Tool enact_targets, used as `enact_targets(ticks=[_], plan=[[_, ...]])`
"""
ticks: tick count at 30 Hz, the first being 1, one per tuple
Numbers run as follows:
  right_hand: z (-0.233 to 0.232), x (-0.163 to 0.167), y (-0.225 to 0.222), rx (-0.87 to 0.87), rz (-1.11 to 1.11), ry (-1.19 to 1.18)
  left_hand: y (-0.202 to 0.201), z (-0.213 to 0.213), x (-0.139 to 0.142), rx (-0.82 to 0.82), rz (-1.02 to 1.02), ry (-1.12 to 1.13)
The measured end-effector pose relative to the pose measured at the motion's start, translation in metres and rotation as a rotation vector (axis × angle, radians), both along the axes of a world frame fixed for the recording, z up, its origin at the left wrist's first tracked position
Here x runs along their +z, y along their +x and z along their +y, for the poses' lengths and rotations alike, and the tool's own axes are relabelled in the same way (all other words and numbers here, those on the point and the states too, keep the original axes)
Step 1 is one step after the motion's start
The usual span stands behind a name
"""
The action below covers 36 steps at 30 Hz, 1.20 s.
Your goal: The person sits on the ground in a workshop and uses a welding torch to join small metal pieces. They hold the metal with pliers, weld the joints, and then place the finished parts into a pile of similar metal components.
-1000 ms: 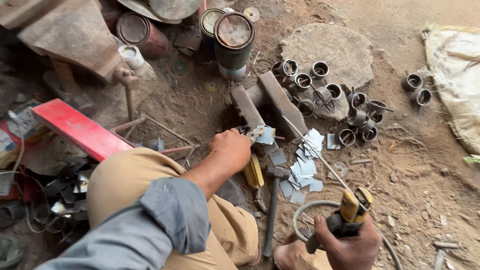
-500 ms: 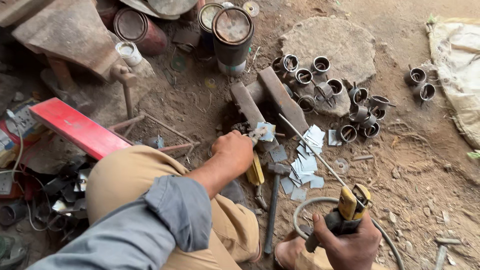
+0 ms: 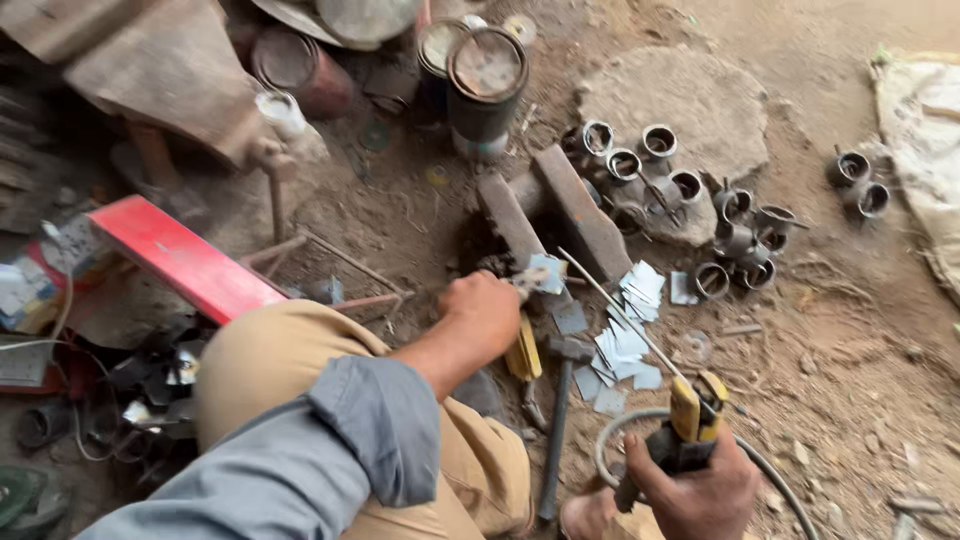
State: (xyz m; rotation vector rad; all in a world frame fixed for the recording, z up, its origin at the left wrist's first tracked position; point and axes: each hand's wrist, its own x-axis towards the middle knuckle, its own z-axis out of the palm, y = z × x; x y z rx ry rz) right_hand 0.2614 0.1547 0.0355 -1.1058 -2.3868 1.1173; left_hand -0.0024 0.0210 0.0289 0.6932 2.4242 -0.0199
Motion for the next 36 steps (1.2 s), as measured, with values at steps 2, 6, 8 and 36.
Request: enact_targets(ticks=[2, 6, 8, 36], plan=[[-0.003, 0.002, -0.003, 0.042, -0.012, 0.119, -0.001, 0.005, -0.008, -0.02, 0.005, -0.028], [-0.002, 0.003, -0.004, 0.053, -0.067, 0.104, 0.003, 0.011, -0.019, -0.003, -0.002, -0.02], [-0.004, -0.001, -0.01, 0.091, -0.013, 0.077, 0.001, 0.008, -0.021, 0.005, 0.005, -0.037], [-0.005, -0.002, -0.011, 0.134, 0.015, 0.045, 0.0, 0.012, -0.005, -0.06, -0.059, -0.172]])
